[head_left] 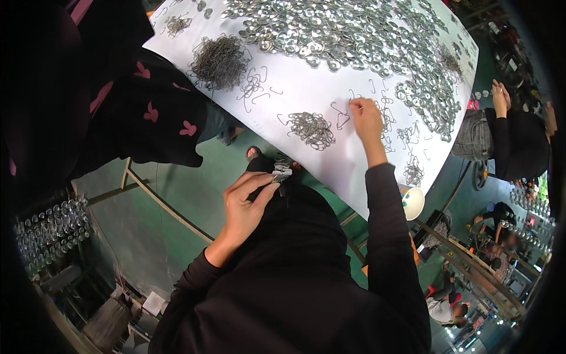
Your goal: The person picks small metal hooks and circular metal pieces from a table and links them together by hand. The person repeatedly forms short chains and hangs them on a nearby metal rack. The person continues this process throughout the clip.
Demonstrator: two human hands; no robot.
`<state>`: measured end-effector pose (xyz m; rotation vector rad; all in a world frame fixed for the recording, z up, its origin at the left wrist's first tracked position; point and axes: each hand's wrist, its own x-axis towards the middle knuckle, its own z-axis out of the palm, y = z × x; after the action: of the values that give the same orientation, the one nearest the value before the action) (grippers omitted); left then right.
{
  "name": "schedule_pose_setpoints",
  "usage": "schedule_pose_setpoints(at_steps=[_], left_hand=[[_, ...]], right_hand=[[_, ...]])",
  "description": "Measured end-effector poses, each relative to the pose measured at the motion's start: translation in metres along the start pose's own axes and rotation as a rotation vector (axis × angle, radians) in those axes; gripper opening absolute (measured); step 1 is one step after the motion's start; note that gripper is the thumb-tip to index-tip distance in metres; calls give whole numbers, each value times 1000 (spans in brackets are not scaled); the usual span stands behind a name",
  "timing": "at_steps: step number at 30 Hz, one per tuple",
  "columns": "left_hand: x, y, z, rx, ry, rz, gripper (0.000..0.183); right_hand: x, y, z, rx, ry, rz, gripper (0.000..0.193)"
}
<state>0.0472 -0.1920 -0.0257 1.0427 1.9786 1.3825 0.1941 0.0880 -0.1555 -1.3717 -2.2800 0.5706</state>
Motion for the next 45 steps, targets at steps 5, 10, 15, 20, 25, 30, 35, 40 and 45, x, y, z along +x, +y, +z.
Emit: schedule_pose_setpoints(at_steps=[5, 10, 15, 20, 25, 30, 35, 40, 45], left_hand=[[-3, -4, 3, 2, 23, 14, 15], [-5, -1, 3, 13, 31, -27, 15], [-8, 1, 1, 34, 35, 15, 14], [-5, -1, 6, 3, 31, 51, 14], [-9, -5, 4, 17, 52, 52, 14], [-5, -6, 4, 30, 48, 72, 14], [-3, -9, 3, 58, 55, 146, 15], [-1, -6, 0, 186, 63, 221, 16], [2, -12, 1, 256, 79, 310, 18]], right_hand=[[51, 40, -11, -134, 59, 214, 8], [91, 49, -3, -193, -35, 366, 18], [104, 39, 4, -408, -190, 264, 21], [59, 17, -23, -77, -206, 134, 17], [-30, -89, -69, 879, -422, 311, 13], [-104, -143, -88, 1186, -615, 405, 6], [-123, -156, -72, 1261, -535, 393, 4], [-126, -157, -56, 1211, -404, 379, 6], [-131, -166, -52, 1095, -232, 293, 8]])
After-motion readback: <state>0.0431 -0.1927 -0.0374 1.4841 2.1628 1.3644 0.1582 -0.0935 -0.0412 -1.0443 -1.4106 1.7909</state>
